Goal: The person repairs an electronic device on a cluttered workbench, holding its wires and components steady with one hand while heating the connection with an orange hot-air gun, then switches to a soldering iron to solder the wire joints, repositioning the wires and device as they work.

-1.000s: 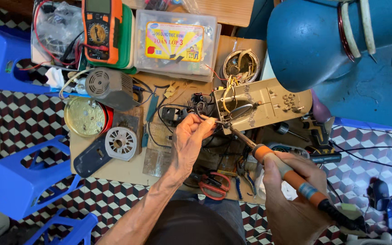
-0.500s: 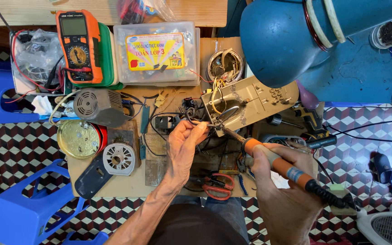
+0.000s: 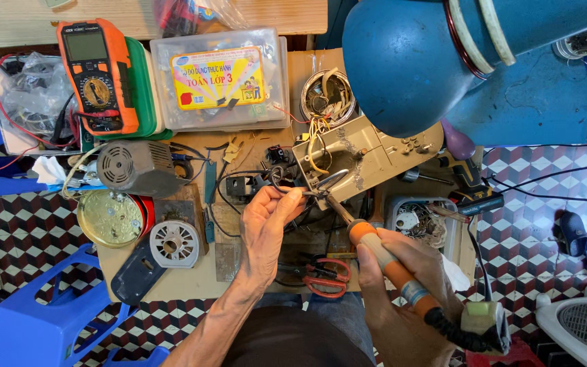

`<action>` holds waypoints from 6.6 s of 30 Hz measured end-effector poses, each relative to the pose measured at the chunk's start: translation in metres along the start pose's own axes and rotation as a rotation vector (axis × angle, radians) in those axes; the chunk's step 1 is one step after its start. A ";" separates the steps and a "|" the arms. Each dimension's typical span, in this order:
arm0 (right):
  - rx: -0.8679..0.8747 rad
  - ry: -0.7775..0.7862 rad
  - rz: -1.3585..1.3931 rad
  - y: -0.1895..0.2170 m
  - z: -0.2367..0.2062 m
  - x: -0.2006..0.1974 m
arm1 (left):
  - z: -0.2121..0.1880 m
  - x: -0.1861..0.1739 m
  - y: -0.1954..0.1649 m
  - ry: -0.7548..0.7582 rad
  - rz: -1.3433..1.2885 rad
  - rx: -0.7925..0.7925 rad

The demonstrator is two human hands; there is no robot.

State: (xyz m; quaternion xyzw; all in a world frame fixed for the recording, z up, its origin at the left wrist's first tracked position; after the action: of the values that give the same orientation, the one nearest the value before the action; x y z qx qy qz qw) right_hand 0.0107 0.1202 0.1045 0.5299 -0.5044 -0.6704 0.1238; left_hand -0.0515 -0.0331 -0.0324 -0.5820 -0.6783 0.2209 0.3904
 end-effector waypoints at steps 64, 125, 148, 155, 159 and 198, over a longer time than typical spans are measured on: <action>0.247 -0.207 0.378 -0.049 0.002 -0.016 | 0.004 -0.011 0.000 0.002 0.009 0.005; 0.337 -0.158 1.299 -0.220 0.051 -0.125 | 0.086 -0.013 -0.122 -0.499 1.158 0.922; 0.879 0.212 1.016 -0.196 0.036 -0.002 | -0.005 -0.084 -0.092 -0.355 0.466 0.409; 0.947 0.275 1.060 -0.208 0.033 -0.007 | -0.079 -0.037 -0.025 -0.215 0.223 0.133; 0.961 0.298 0.999 -0.208 0.029 -0.008 | -0.080 -0.006 0.004 -0.058 0.199 0.065; 0.086 0.036 0.736 -0.198 0.129 -0.185 | -0.028 0.072 0.013 -0.272 -0.143 0.228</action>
State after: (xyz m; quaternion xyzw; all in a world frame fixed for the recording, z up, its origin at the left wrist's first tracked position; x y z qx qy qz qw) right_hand 0.0513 0.4114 0.0434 0.3294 -0.6868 -0.5496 0.3432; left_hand -0.0221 0.0350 -0.0058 -0.4491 -0.7350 0.3448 0.3732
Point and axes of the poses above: each hand's wrist, its own z-axis towards the middle knuckle, its own x-axis out of the palm, y = z × x, the point moved 2 cm from there along z, towards the middle knuckle, and after that the axes turned 4 degrees about z, right-handed, at the moved point
